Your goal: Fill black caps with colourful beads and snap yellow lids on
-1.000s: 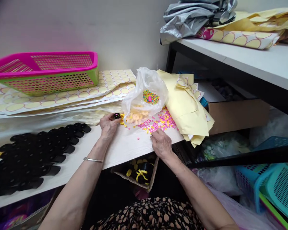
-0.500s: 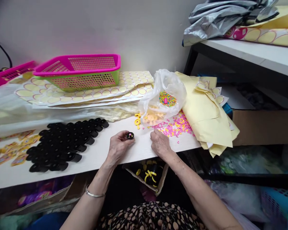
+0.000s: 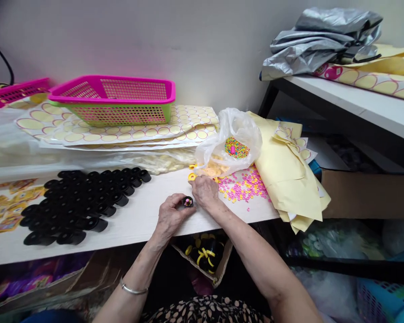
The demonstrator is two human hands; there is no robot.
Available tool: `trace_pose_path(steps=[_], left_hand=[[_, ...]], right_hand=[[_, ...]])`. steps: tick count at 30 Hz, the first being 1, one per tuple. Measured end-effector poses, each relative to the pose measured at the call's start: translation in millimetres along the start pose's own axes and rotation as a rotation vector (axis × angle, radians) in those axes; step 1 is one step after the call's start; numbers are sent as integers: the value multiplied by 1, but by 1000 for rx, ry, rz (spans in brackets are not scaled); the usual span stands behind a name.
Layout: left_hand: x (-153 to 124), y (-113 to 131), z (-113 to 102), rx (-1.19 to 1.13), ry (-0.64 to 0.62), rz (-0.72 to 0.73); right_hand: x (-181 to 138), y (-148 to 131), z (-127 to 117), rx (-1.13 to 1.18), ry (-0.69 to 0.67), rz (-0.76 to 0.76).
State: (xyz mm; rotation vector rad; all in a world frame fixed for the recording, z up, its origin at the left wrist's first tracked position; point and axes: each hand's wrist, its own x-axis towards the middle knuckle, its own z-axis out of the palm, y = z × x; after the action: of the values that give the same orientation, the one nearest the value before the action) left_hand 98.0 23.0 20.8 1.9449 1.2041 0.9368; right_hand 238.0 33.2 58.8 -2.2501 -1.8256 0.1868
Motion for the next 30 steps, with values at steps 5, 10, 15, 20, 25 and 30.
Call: trace_pose_path(steps=[5,10,15,20,25,30], left_hand=[[-2,0,0,26,-12,15],[-3,-2,0,1,4,4],[-4,-3,-3,-2,-11,25],[-4,-3,-6,-6,-19,47],[-3,-2,-5,6,0,27],[-5,1,-4,-4,9,8]], right_hand=[[25,-23,9,-99,-22,14],[30,-21,3,-114,-53,-67],[28,-22,-9,-104,-89,-219],[27,-23,-10,-78,-107,-271],[22,-16,-8,-69,-101,-302],[15,-10,0,34,2,-311]])
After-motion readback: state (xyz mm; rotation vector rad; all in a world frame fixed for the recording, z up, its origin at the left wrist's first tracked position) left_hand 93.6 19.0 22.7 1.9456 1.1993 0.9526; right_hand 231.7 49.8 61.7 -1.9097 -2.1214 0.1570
